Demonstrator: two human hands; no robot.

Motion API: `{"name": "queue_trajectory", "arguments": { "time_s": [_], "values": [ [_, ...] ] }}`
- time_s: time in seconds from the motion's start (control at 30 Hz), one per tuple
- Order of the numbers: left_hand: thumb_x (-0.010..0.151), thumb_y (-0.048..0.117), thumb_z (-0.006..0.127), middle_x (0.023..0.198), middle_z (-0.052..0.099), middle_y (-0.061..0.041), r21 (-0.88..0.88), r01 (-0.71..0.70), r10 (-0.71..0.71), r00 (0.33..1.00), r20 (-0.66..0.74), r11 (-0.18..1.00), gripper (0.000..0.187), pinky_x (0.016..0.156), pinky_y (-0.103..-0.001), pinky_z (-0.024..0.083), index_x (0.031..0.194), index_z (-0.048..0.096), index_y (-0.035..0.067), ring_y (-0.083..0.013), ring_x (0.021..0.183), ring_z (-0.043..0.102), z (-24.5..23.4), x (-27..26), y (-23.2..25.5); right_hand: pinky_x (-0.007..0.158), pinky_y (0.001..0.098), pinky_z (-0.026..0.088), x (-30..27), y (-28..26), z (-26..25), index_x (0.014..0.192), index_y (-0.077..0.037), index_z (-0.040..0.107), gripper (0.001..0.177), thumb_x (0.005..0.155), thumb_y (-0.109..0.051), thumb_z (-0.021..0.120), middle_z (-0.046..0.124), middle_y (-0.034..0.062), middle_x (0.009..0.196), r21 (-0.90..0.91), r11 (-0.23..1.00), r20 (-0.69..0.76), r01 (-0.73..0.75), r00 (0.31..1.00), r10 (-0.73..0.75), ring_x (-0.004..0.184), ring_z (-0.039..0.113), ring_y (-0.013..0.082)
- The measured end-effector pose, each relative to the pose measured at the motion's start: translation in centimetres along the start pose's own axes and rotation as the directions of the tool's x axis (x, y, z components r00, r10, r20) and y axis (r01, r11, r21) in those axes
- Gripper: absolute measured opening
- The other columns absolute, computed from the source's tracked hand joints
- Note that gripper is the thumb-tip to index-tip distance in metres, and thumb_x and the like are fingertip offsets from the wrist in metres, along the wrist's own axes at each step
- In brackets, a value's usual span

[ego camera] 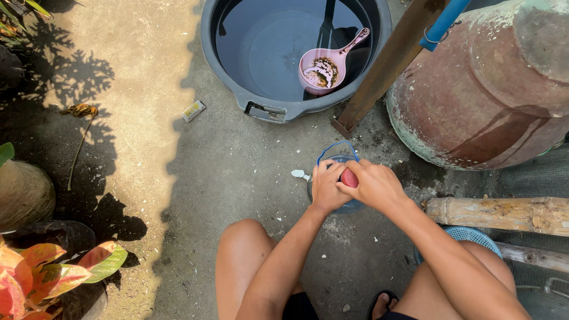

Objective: The person fills a plastic bottle with water using a blue hose and then uses a hand trowel to move soil into various plant pots in an outdoor garden area.

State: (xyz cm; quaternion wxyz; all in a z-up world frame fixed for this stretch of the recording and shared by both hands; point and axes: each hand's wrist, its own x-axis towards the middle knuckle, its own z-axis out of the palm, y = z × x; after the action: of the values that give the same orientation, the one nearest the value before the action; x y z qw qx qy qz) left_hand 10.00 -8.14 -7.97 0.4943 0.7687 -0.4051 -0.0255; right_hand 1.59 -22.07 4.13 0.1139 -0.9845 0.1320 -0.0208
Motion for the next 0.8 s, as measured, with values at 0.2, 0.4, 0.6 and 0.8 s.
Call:
{"name": "queue_trajectory", "arguments": {
  "time_s": [0.2, 0.4, 0.6, 0.8],
  "values": [
    [0.074, 0.042, 0.094, 0.132, 0.084, 0.003, -0.009, 0.016, -0.016, 1.000, 0.011, 1.000, 0.056, 0.120, -0.052, 0.045, 0.125, 0.084, 0.019, -0.0328, 0.138, 0.065, 0.1, -0.6, -0.3, 0.079, 0.0547, 0.065, 0.6, 0.3, -3.1, 0.135, -0.023, 0.079, 0.059, 0.088, -0.058, 0.088, 0.080, 0.0143, 0.100, 0.087, 0.962, 0.148, 0.260, 0.951, -0.271, 0.088, 0.080, 0.0421],
    [0.090, 0.041, 0.091, 0.133, 0.084, 0.004, -0.001, 0.013, -0.013, 1.000, -0.015, 1.000, 0.044, 0.125, -0.051, 0.044, 0.129, 0.084, 0.020, -0.0324, 0.143, 0.064, 0.9, -0.5, -0.2, 0.062, 0.0536, 0.066, 0.1, -2.2, -0.2, 0.120, -0.006, 0.067, 0.062, 0.105, -0.066, 0.075, 0.078, 0.0207, 0.102, -0.180, 0.984, 0.069, 0.004, 0.998, 0.008, 0.075, 0.081, 0.0438],
    [0.073, 0.043, 0.096, 0.121, 0.086, 0.004, 0.007, -0.022, 0.022, 1.000, -0.022, 1.000, 0.044, 0.121, -0.052, 0.044, 0.109, 0.084, 0.021, -0.0321, 0.134, 0.067, -0.2, 0.1, 0.6, 0.063, 0.0514, 0.065, 1.8, 0.6, -2.6, 0.114, -0.012, 0.069, 0.041, 0.110, -0.052, 0.070, 0.075, 0.0177, 0.096, -0.185, 0.925, 0.200, 0.333, 0.934, -0.297, 0.073, 0.081, 0.0400],
    [0.069, 0.050, 0.099, 0.125, 0.086, 0.004, -0.039, 0.028, -0.029, 1.000, -0.008, 0.999, 0.057, 0.113, -0.048, 0.047, 0.119, 0.088, 0.023, -0.0306, 0.130, 0.066, -1.2, 0.7, 1.7, 0.080, 0.0481, 0.062, 3.3, 1.6, -14.9, 0.116, -0.011, 0.075, 0.035, 0.101, -0.041, 0.087, 0.073, 0.0124, 0.101, 0.007, 0.864, 0.022, 0.503, 0.864, -0.503, 0.093, 0.076, 0.0359]
  ]
}}
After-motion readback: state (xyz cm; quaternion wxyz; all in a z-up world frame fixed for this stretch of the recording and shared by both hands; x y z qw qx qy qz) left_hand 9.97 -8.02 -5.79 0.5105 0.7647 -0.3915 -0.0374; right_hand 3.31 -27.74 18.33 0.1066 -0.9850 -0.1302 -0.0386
